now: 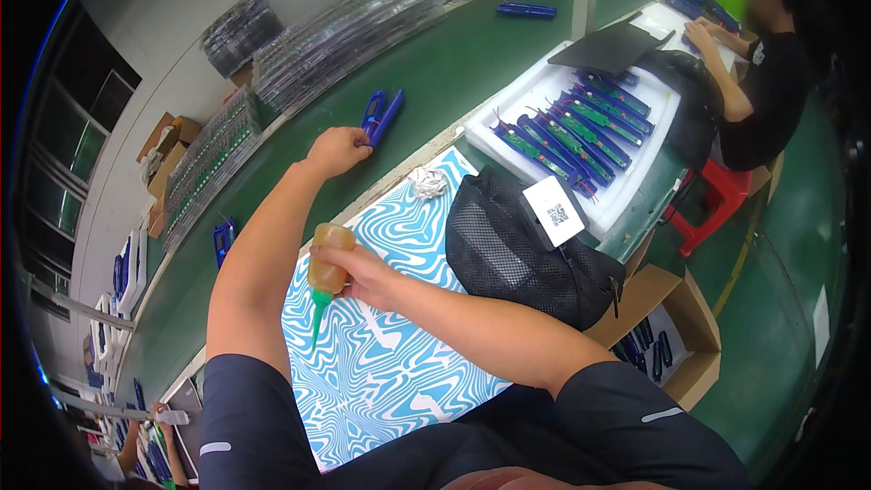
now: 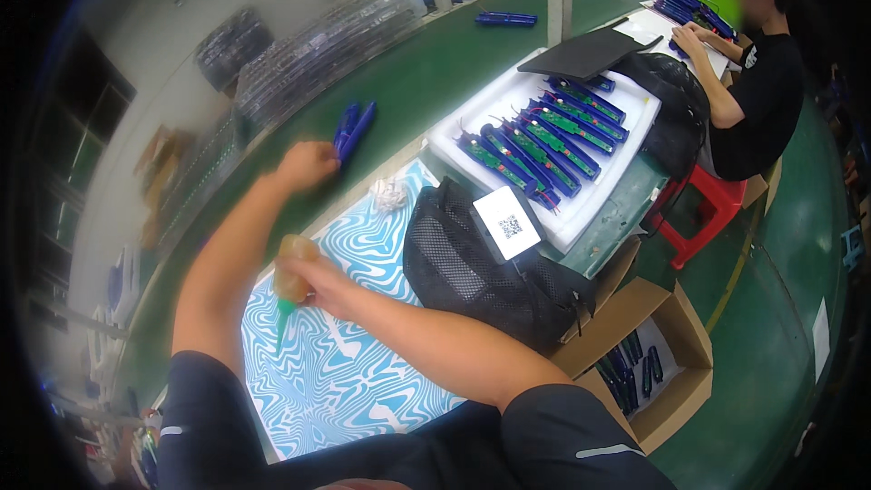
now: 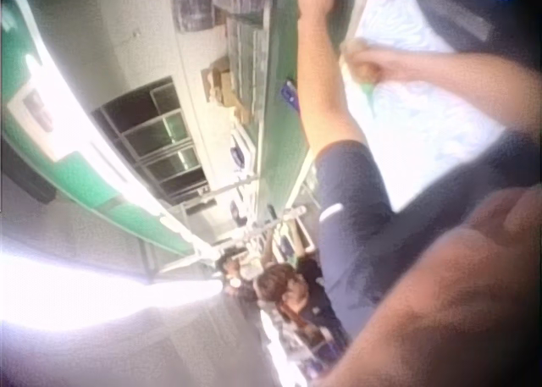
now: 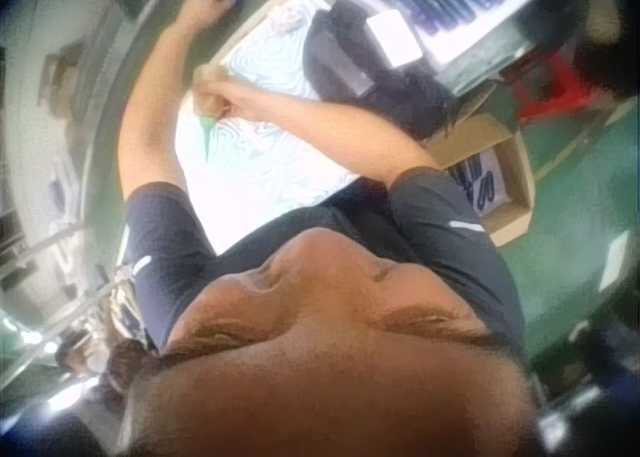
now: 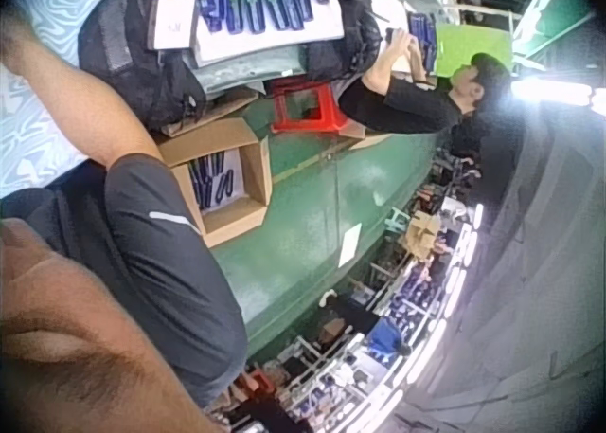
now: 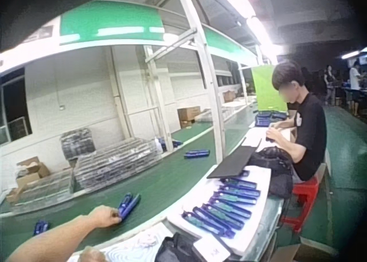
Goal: Applying a liquid substance from an applicator bottle to blue plastic electronic components at an assembly line.
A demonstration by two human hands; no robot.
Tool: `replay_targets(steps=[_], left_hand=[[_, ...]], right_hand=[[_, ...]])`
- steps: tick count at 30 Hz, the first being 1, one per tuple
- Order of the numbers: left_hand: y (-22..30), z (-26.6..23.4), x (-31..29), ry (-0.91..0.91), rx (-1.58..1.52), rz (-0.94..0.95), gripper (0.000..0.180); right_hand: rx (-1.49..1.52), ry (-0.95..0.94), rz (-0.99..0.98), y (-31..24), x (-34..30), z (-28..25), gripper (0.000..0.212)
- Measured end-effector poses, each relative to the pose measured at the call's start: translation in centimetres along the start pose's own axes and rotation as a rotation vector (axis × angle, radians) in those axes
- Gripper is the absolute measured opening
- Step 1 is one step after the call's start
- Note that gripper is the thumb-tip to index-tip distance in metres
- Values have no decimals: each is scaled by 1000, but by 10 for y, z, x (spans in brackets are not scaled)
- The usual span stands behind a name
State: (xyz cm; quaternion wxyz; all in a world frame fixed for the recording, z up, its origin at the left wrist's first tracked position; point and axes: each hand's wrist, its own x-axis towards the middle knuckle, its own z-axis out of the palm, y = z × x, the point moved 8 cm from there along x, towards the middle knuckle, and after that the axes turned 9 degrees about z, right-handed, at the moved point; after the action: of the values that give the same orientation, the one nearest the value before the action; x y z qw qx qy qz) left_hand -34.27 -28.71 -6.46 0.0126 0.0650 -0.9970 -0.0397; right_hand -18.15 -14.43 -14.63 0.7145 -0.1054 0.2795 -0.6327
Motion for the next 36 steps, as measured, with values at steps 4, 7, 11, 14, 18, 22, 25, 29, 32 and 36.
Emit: replay_targets(steps=[4, 7, 11, 14, 18, 22, 25, 29, 32, 36], left_hand=[[-39, 1, -38, -39, -318, -218, 32], [-38, -3, -79, -27, -437, -292, 35], [-51, -18, -160, 237, -301, -312, 36], [-36, -13, -218, 362, -382, -368, 34], [-11, 4, -305, 594, -606, -467, 25], [23, 20, -362, 642, -805, -643, 25], [44, 21, -383, 637, -773, -559, 25], [55, 39, -400, 558, -847, -547, 36], [60, 29, -402, 573, -836, -494, 51], [60, 34, -402, 576, -822, -411, 60]], right_hand=[[-8, -36, 14, 2, 1, 0, 67], [-3, -39, 15, 3, 4, -8, 68], [37, -59, -15, 2, 7, -1, 63], [107, -78, -39, -1, 9, -11, 61], [135, -109, -51, -6, -8, 4, 60], [102, -121, -69, -17, -30, 24, 60], [96, -81, -105, -21, -38, 27, 59], [36, 55, -281, -27, -41, 22, 62], [-54, 124, -352, -28, -43, 17, 64], [-177, 175, -466, -33, -48, 15, 65]])
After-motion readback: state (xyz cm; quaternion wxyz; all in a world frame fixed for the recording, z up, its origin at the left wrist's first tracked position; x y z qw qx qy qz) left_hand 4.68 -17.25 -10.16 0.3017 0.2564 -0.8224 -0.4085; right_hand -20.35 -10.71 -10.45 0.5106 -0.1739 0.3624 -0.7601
